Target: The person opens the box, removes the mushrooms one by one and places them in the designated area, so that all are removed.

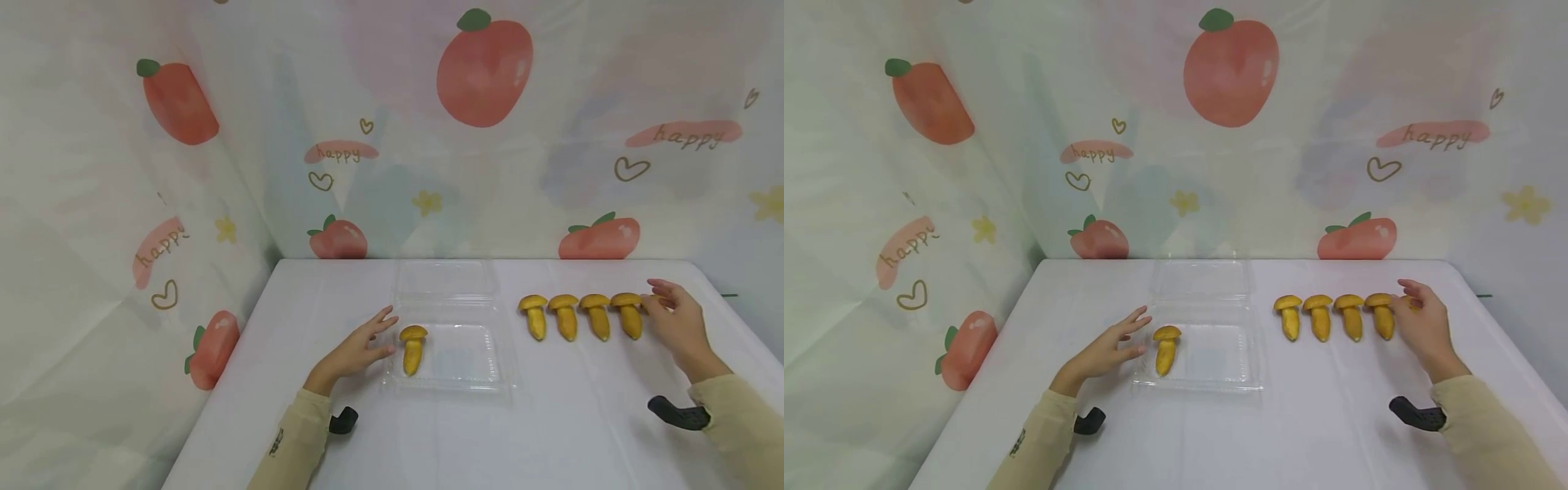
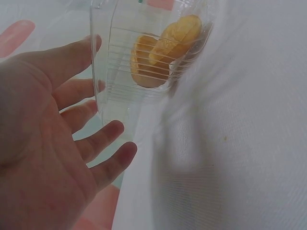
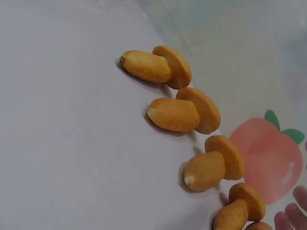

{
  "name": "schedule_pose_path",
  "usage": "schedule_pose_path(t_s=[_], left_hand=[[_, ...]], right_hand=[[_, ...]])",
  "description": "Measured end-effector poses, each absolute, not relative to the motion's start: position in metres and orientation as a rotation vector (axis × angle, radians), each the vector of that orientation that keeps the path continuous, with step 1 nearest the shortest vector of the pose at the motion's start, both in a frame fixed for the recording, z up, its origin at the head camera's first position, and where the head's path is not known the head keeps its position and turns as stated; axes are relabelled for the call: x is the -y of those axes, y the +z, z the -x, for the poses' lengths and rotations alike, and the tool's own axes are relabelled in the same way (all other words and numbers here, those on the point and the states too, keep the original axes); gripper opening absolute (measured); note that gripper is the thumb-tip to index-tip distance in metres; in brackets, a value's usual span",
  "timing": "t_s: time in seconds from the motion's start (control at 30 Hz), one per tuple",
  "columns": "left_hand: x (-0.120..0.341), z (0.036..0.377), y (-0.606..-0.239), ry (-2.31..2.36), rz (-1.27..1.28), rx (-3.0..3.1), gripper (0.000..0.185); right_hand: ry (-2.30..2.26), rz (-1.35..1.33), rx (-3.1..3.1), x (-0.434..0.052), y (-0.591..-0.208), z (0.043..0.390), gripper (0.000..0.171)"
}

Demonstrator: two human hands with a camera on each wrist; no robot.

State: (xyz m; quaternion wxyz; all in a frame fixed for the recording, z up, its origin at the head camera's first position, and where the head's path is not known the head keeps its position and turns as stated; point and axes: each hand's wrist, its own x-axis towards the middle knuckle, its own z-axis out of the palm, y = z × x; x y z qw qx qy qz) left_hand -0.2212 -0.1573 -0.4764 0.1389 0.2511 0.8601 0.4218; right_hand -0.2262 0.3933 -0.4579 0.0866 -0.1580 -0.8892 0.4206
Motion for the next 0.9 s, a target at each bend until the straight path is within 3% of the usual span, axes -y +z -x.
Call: schedule_pose_path(t_s=[0.27,0.9], left_hand=[[0.158,0.222,-0.479,1.205,-0.722,-2.502,0.065],[0.159,0.223,-0.480,1.201,-0.741,-2.506,0.065]], right_hand=[[1.239,0.138,2.664,-0.365,-0.457,0.217,0.055],[1.276,-0.240,2.635,-0.305,-0.459,0.187,0.040]])
